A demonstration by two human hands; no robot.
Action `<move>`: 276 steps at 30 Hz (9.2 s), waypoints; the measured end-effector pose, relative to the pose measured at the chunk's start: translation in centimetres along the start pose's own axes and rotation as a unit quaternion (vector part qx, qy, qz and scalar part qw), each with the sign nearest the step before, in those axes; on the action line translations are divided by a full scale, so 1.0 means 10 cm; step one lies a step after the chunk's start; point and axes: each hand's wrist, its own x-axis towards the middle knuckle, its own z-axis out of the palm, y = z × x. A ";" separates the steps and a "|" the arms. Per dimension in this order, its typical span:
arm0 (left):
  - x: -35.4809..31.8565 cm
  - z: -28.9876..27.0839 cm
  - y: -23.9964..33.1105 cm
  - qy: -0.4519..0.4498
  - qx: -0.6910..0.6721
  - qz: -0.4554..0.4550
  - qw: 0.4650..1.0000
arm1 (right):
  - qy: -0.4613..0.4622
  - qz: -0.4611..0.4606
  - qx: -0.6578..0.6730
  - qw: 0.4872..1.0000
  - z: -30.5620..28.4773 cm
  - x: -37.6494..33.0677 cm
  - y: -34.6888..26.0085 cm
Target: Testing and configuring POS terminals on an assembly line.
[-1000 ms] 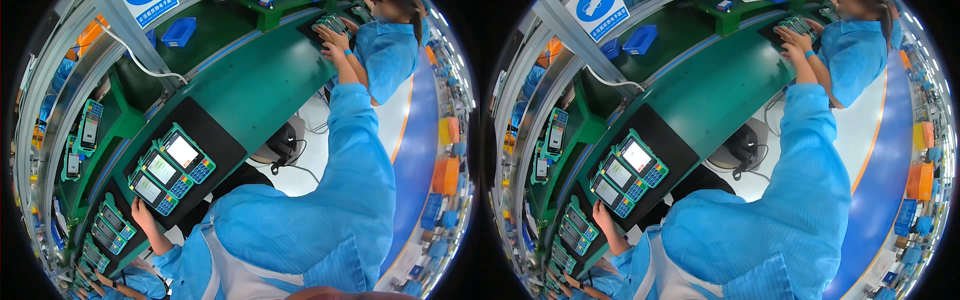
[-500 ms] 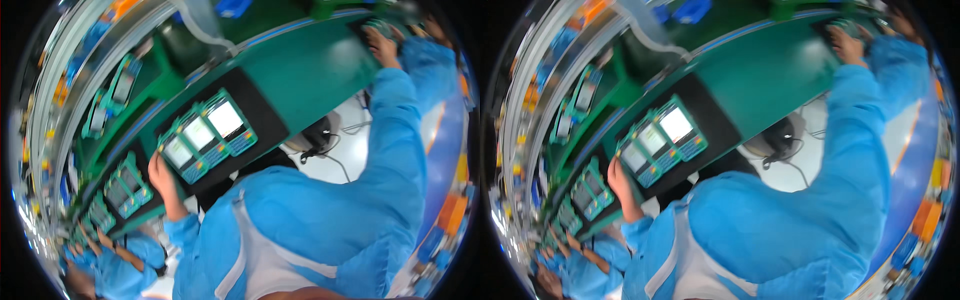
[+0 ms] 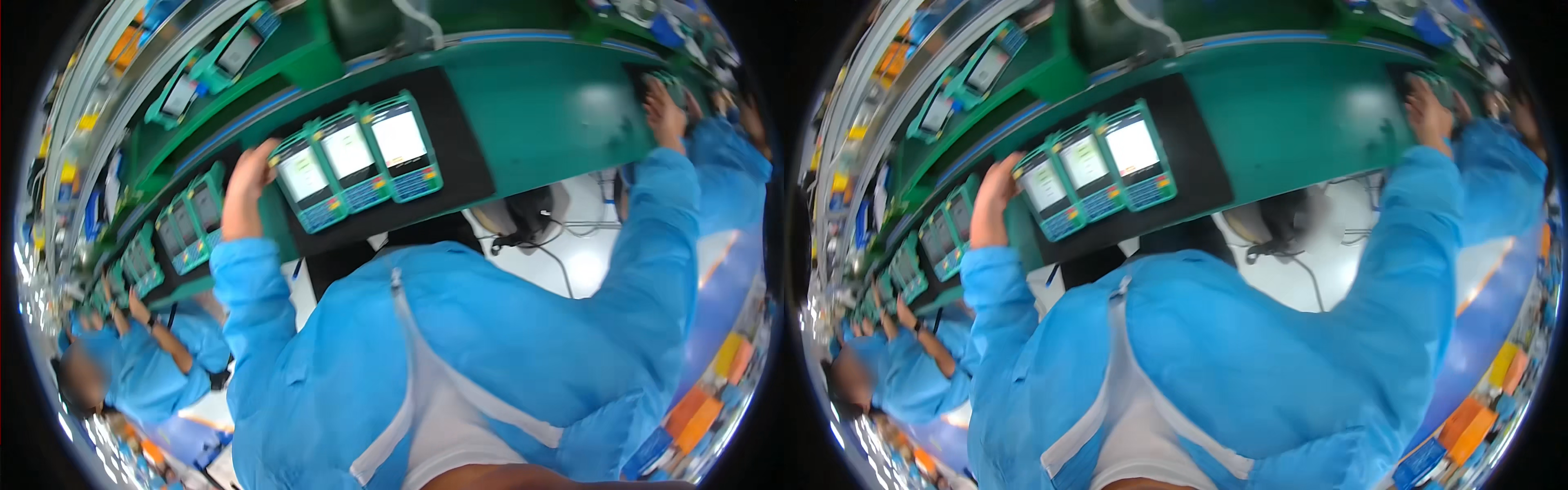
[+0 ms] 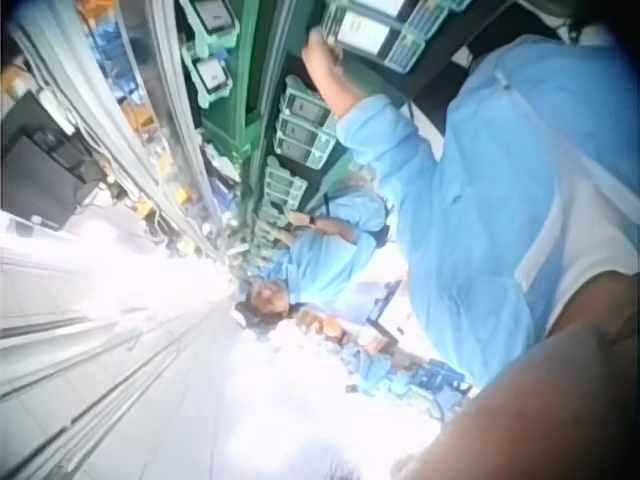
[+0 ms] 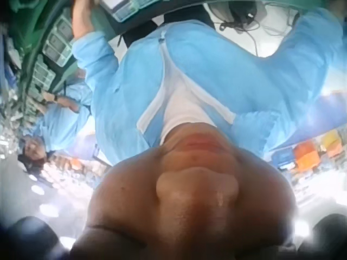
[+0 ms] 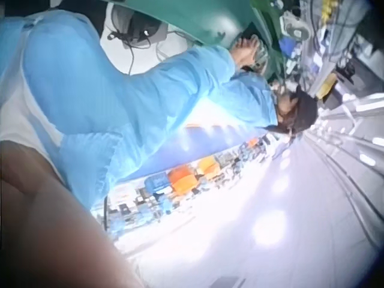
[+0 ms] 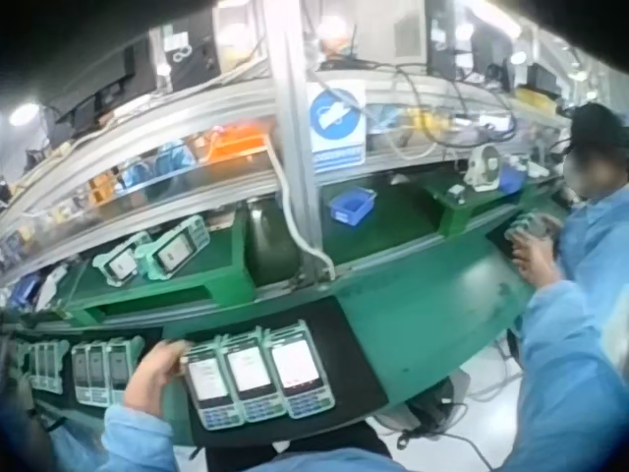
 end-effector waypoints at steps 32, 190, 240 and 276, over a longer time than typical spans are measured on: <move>-0.89 0.17 1.32 -0.079 -0.150 0.185 0.968 | -0.077 0.017 -0.139 0.987 0.61 -0.74 0.46; -1.66 -0.03 -1.11 0.268 0.466 0.288 0.793 | -0.116 -0.431 -0.364 0.818 3.62 -2.95 0.20; -1.13 -0.63 -1.03 0.450 0.440 0.275 0.727 | -0.242 -0.539 -0.300 0.749 4.45 -4.15 -0.13; -0.87 -1.15 -0.92 0.450 0.443 0.299 0.716 | -0.222 -0.536 -0.284 0.763 4.37 -4.02 -0.01</move>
